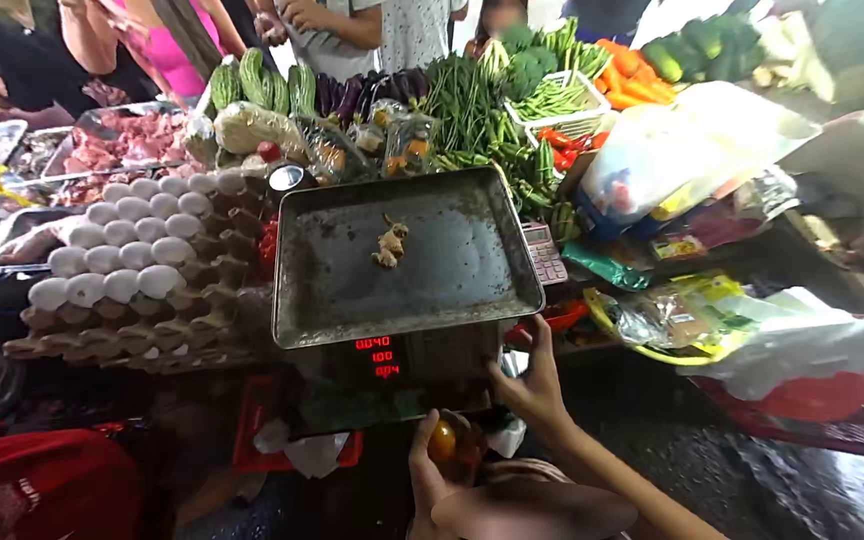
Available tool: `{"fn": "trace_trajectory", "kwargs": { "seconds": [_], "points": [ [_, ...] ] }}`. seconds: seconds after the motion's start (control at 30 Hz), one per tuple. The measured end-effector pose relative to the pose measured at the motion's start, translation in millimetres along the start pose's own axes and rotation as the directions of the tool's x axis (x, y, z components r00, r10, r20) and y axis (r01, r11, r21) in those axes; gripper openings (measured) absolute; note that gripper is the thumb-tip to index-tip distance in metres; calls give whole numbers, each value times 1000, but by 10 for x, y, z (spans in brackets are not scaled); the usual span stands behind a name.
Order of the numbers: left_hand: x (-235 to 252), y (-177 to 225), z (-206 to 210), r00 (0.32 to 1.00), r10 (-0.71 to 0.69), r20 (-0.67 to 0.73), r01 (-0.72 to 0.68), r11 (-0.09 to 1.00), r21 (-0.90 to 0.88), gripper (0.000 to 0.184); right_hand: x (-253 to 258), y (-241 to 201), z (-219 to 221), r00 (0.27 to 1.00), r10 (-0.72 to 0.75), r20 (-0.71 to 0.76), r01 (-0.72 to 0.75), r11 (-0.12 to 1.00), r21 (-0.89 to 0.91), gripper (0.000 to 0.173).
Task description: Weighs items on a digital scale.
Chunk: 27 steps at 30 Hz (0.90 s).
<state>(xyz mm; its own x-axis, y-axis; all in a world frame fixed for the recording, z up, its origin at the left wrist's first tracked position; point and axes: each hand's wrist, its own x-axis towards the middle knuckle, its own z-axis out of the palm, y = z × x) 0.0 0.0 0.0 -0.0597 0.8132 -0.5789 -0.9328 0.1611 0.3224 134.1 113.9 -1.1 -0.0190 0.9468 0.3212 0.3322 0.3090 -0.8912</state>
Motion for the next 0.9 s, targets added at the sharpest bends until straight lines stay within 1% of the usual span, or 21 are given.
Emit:
{"fn": "trace_trajectory", "kwargs": {
  "seconds": [0.03,0.07,0.1,0.17,0.23,0.3,0.33,0.4,0.43,0.5,0.53,0.6,0.67,0.73,0.77,0.83,0.9],
  "points": [
    [-2,-12,-53,999,34,-17,-33,999,39,34,86,51,22,995,91,39,-92,995,39,101],
    [-13,-15,-104,998,59,-17,-58,996,64,33,165,69,64,986,150,79,-155,986,60,102],
    [-32,0,-154,998,56,0,-56,995,85,35,221,74,127,980,177,96,-183,981,66,103],
    [-84,39,-213,1000,3,21,-6,986,164,40,257,63,261,980,193,56,-196,979,48,108],
    [-115,58,-241,998,-32,45,16,949,315,42,252,64,369,981,195,-7,-195,980,42,115],
    [-103,68,-292,987,-60,151,-17,887,462,43,240,93,442,983,173,-63,-171,985,38,117],
    [-91,71,-302,973,-89,213,-32,860,509,46,235,110,454,985,153,-79,-151,988,30,117],
    [-67,79,-281,932,-170,319,-31,841,540,54,231,135,413,990,131,-52,-129,991,35,116],
    [-57,79,-251,913,-204,354,-16,848,530,55,228,144,360,992,124,-16,-123,991,57,111],
    [-25,76,-184,888,-249,386,15,855,518,53,208,167,235,987,149,63,-154,985,83,100],
    [3,77,-160,877,-261,403,7,846,532,51,202,193,201,984,160,81,-167,981,97,96],
    [73,79,-126,842,-283,458,-28,827,562,46,191,235,201,983,169,77,-178,974,138,94],
    [126,106,-65,782,-333,527,-50,810,585,44,184,232,219,984,163,67,-172,971,166,95],
    [138,170,55,703,-405,584,-69,779,623,45,190,240,169,985,144,94,-157,975,155,94],
    [123,206,136,673,-422,607,-106,758,644,46,187,260,112,985,133,114,-151,975,162,93],
    [75,288,281,617,-400,678,-240,724,646,47,144,312,-34,981,124,146,-153,966,210,91],
    [27,371,391,593,-303,746,-335,750,570,41,90,366,-185,980,149,133,-179,948,263,92]
  ]
}}
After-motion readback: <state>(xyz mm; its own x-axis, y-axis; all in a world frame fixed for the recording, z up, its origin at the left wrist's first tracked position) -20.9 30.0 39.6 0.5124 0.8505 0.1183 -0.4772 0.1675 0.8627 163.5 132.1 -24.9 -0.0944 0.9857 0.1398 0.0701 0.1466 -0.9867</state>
